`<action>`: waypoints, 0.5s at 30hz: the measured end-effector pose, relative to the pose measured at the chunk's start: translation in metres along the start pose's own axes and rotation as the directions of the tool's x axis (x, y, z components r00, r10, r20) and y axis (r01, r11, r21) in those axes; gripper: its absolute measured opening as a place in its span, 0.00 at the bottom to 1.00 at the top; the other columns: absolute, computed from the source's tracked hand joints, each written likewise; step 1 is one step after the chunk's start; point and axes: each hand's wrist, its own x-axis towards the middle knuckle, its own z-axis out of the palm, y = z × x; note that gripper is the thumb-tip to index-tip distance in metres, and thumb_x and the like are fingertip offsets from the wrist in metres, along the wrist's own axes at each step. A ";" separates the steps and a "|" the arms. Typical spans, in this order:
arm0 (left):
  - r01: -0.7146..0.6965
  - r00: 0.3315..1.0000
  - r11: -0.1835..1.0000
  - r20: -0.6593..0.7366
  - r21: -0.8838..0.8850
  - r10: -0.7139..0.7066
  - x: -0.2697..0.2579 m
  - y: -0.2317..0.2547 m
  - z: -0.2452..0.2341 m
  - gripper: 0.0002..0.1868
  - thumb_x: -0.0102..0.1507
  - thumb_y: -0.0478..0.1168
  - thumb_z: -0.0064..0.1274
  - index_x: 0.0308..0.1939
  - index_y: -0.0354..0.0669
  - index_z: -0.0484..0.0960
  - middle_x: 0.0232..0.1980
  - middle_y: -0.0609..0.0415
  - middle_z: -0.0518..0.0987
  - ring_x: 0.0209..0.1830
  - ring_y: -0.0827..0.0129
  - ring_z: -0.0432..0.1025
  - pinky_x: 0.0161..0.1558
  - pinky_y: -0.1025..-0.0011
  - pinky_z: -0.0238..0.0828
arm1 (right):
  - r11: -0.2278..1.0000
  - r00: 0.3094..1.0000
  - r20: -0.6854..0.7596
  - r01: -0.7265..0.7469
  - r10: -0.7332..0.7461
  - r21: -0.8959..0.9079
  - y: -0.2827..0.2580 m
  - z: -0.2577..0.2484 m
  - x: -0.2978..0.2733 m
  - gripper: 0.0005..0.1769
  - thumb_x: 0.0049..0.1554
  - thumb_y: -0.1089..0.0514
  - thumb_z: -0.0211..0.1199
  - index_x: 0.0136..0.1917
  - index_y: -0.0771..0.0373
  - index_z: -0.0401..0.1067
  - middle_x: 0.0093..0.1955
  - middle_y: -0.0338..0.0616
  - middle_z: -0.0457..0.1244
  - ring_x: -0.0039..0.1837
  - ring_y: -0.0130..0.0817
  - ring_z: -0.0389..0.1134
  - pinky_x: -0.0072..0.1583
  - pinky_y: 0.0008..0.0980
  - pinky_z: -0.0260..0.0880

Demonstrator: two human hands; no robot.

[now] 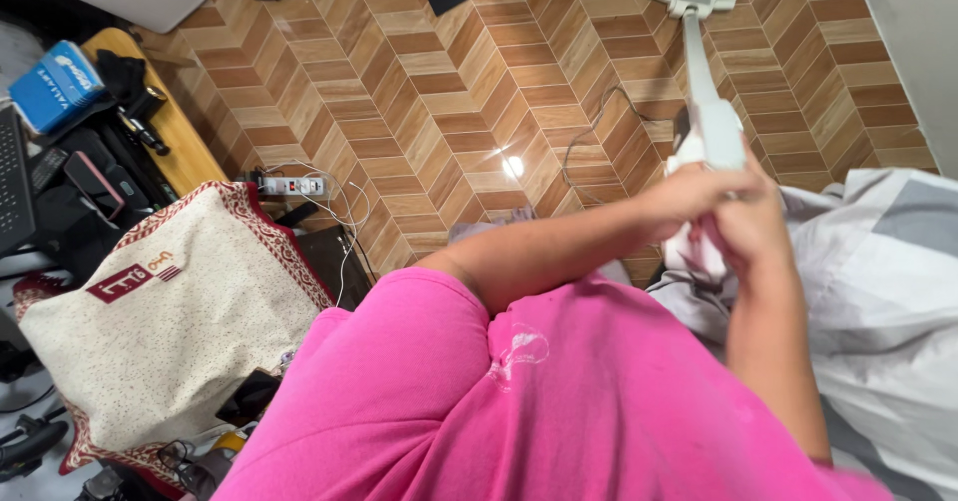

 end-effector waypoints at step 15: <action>0.009 0.992 0.989 0.125 -0.149 0.009 -0.089 -0.081 0.132 0.14 0.62 0.46 0.59 0.43 0.41 0.84 0.31 0.55 0.79 0.22 0.73 0.71 0.17 0.74 0.62 | 0.997 0.989 0.136 -0.045 0.053 -0.061 0.013 -0.113 -0.142 0.45 0.48 0.76 0.61 0.79 0.60 0.65 0.54 0.46 0.66 0.46 0.36 0.68 0.41 0.36 0.70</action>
